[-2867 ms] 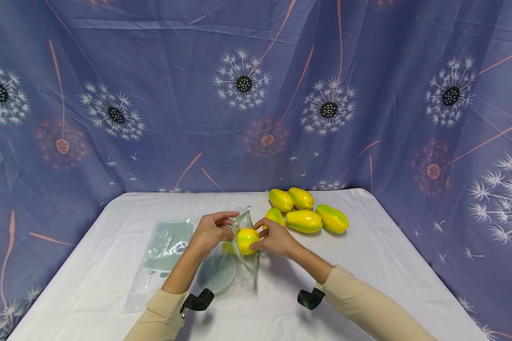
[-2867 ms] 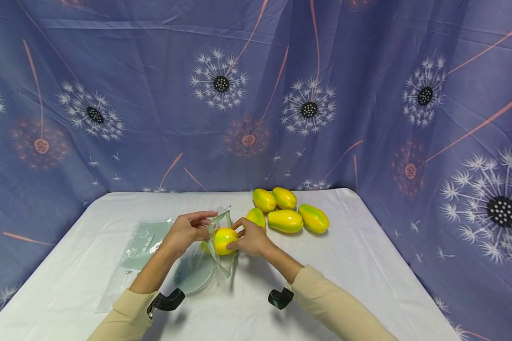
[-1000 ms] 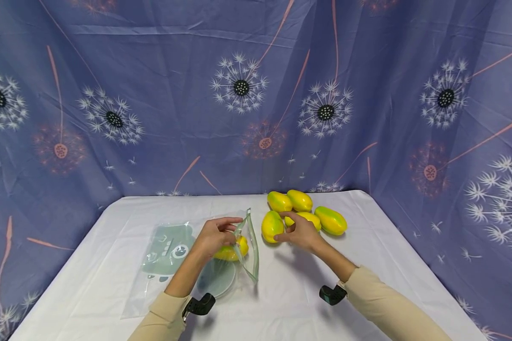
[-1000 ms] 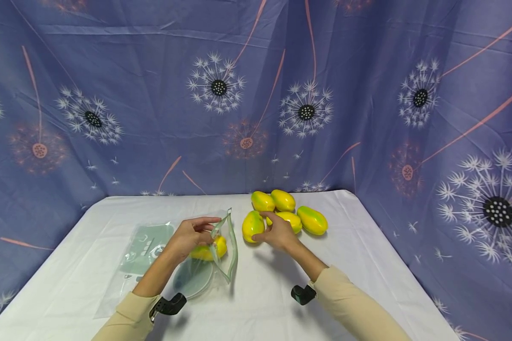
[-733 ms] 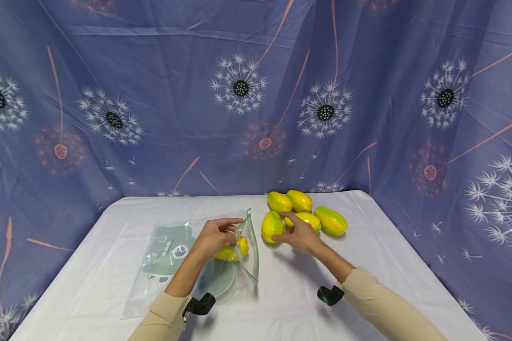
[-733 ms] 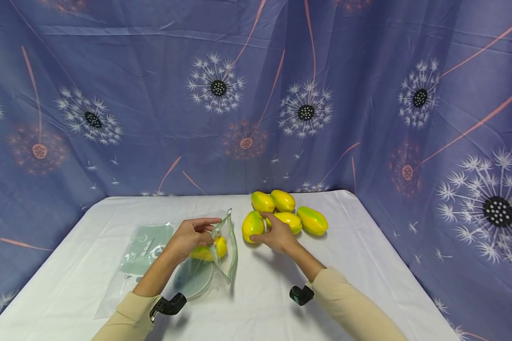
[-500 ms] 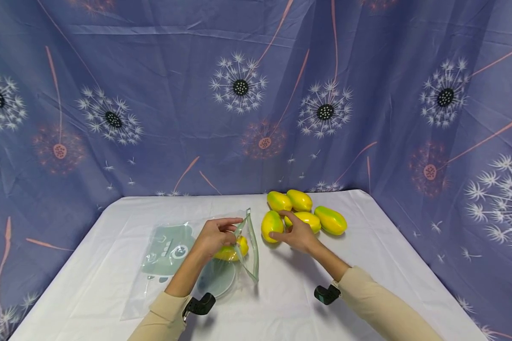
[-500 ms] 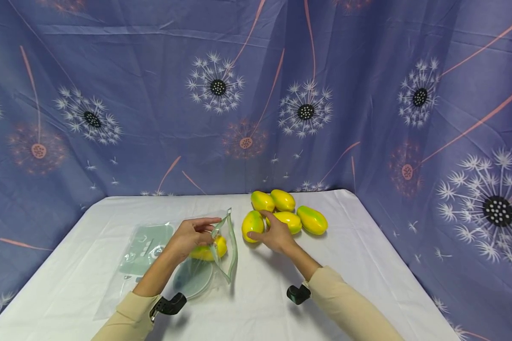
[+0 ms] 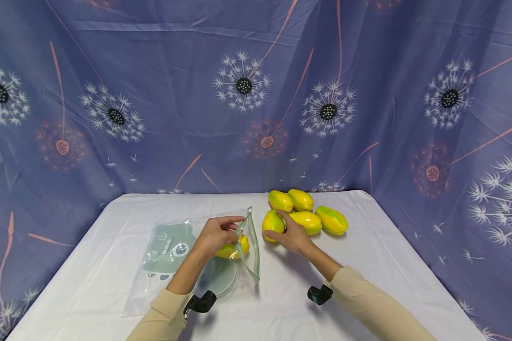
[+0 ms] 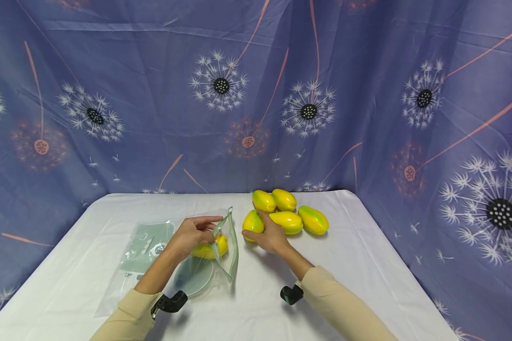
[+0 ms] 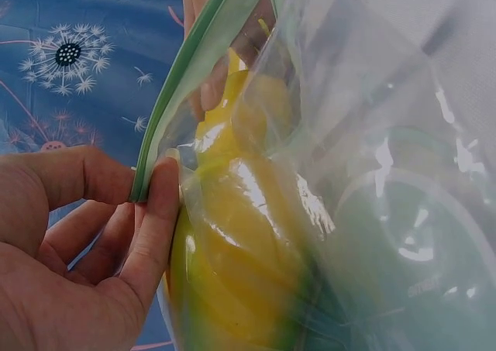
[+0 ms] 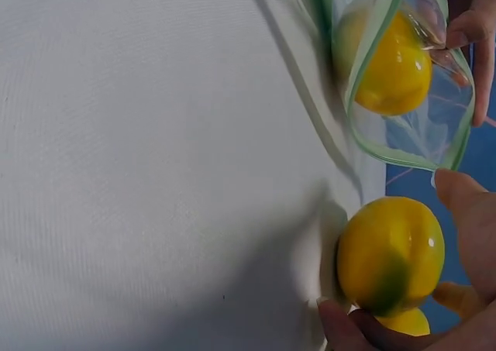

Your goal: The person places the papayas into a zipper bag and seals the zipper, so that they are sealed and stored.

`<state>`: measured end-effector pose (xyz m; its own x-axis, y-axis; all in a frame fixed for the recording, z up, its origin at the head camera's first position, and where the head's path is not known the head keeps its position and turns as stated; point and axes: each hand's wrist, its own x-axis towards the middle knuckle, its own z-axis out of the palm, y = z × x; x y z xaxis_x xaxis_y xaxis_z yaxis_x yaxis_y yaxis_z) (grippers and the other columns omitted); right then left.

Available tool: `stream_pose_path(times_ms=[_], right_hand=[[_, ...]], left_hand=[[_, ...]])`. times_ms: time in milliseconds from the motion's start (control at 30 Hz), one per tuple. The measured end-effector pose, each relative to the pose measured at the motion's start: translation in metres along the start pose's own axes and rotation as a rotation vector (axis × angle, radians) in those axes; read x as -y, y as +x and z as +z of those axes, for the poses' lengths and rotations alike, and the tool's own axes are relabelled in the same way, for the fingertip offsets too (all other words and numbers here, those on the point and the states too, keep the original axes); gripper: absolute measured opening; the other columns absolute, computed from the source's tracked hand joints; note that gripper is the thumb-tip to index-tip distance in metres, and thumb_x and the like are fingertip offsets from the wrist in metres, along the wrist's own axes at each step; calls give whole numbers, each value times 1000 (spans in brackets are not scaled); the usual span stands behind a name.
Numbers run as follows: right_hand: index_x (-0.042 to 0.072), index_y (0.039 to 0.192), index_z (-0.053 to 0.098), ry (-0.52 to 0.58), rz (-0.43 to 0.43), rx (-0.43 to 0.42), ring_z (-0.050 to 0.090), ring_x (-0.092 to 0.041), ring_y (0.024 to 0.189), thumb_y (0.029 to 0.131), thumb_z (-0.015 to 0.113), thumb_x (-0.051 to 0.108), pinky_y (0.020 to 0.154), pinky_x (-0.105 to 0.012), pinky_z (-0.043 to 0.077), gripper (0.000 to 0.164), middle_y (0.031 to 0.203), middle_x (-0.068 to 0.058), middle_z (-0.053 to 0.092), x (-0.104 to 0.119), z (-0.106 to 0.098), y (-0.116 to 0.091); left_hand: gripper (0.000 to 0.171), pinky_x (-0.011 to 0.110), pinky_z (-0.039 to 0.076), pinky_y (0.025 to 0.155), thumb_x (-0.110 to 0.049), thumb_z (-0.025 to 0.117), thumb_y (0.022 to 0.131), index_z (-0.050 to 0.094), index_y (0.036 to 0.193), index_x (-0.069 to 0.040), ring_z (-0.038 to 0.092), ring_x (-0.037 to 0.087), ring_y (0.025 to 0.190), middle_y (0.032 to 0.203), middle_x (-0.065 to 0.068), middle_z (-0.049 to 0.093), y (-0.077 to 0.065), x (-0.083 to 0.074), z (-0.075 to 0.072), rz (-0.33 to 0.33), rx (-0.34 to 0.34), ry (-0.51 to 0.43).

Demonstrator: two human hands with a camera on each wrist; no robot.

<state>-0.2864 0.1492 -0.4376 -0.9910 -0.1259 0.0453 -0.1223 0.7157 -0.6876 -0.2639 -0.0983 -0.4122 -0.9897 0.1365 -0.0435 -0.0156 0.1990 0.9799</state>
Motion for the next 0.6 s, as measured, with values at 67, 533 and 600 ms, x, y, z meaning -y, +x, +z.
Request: stream_pose_path(times_ms=[67, 533, 600], right_hand=[[15, 155, 41, -5, 3, -2, 53, -44, 131, 88, 76, 45, 105, -60, 45, 82, 148, -23, 53, 1, 2, 0], [14, 152, 44, 15, -6, -24, 54, -45, 131, 84, 82, 33, 105, -62, 45, 80, 146, -23, 55, 4, 7, -2], [14, 151, 45, 6, -4, -23, 54, -45, 130, 84, 82, 34, 104, -61, 45, 79, 145, -23, 55, 3, 7, -2]], left_hand=[[56, 30, 52, 65, 14, 66, 74, 74, 125, -9, 59, 20, 87, 107, 14, 66, 0, 0, 0, 0, -1, -2], [58, 29, 52, 63, 12, 66, 72, 74, 125, -9, 59, 19, 82, 108, 14, 66, -1, -1, 0, -5, -2, -6], [58, 29, 53, 64, 12, 66, 73, 73, 126, -9, 59, 19, 81, 109, 14, 66, -1, -1, 0, -3, 0, -11]])
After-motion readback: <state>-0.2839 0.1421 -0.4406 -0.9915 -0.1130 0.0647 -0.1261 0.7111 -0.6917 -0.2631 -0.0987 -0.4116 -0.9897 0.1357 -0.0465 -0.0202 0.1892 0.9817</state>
